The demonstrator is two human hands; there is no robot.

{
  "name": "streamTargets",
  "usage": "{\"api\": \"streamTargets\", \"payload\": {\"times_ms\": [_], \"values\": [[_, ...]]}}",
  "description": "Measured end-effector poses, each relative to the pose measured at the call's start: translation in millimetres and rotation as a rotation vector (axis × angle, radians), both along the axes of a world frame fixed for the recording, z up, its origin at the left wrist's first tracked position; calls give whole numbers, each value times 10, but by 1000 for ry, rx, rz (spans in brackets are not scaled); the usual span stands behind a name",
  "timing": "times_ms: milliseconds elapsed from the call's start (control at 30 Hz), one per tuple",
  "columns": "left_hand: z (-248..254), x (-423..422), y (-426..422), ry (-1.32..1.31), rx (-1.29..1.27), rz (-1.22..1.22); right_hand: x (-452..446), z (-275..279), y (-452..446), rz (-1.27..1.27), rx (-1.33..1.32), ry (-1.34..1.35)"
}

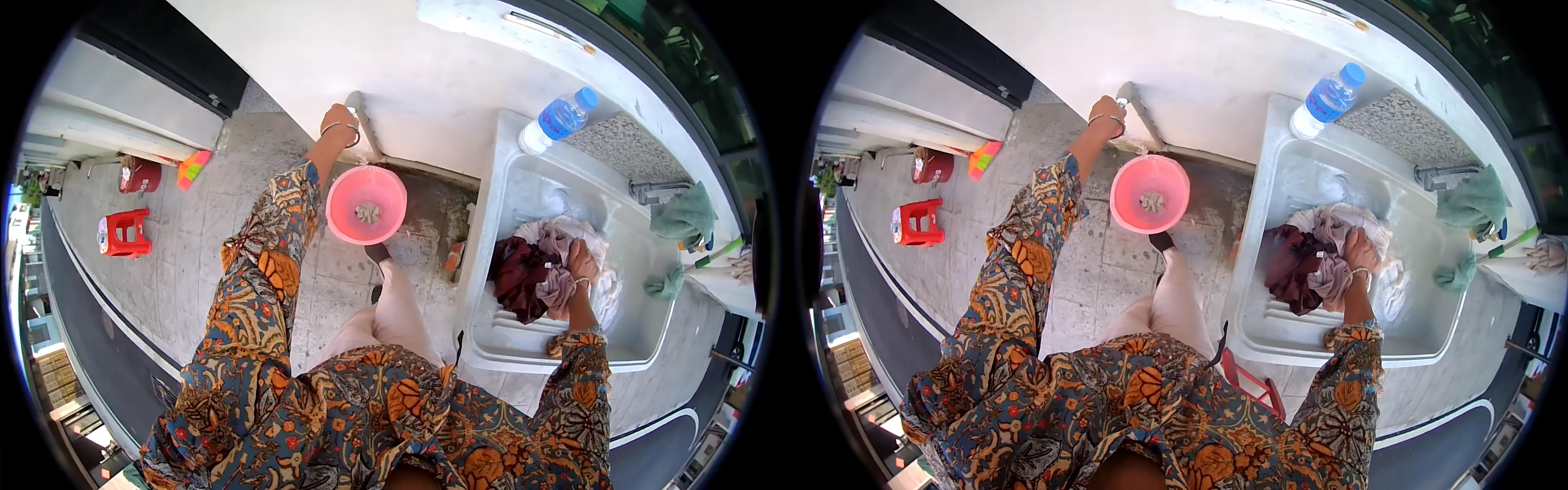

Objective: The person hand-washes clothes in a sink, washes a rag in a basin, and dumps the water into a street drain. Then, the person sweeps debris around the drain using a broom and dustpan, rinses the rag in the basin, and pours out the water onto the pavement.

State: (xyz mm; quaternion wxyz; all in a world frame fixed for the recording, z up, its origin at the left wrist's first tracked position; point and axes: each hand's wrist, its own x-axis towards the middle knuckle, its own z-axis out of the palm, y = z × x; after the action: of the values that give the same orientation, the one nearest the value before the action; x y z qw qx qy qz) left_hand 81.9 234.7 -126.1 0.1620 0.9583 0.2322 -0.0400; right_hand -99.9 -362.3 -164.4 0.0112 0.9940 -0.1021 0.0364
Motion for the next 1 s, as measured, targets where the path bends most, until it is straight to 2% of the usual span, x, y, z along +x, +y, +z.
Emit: {"api": "streamTargets", "payload": {"times_ms": [167,267,367,433,533,667,733,867,967,1000], "values": [[-141,51,83,-17,-44,104,-7,29,0,-9,24,34],[-165,101,119,100,-198,117,5,90,44,3,16,6],[56,81,-56,102,-137,160,-16,90,66,1,25,-9],[-189,226,38,124,-257,204,-31,68,54,6,22,-50],[-445,346,137,60,-307,254,-41,124,90,12,33,-52],[-425,344,155,66,-308,261,-31,103,59,12,39,-36],[-250,261,82,95,-272,221,-27,159,108,-17,38,-27],[-352,291,151,104,-293,228,-37,198,131,-18,32,-16],[-59,133,-3,34,-188,190,-13,60,32,36,74,-66],[20,26,-94,-54,-232,186,-21,177,108,0,68,-30]]}}
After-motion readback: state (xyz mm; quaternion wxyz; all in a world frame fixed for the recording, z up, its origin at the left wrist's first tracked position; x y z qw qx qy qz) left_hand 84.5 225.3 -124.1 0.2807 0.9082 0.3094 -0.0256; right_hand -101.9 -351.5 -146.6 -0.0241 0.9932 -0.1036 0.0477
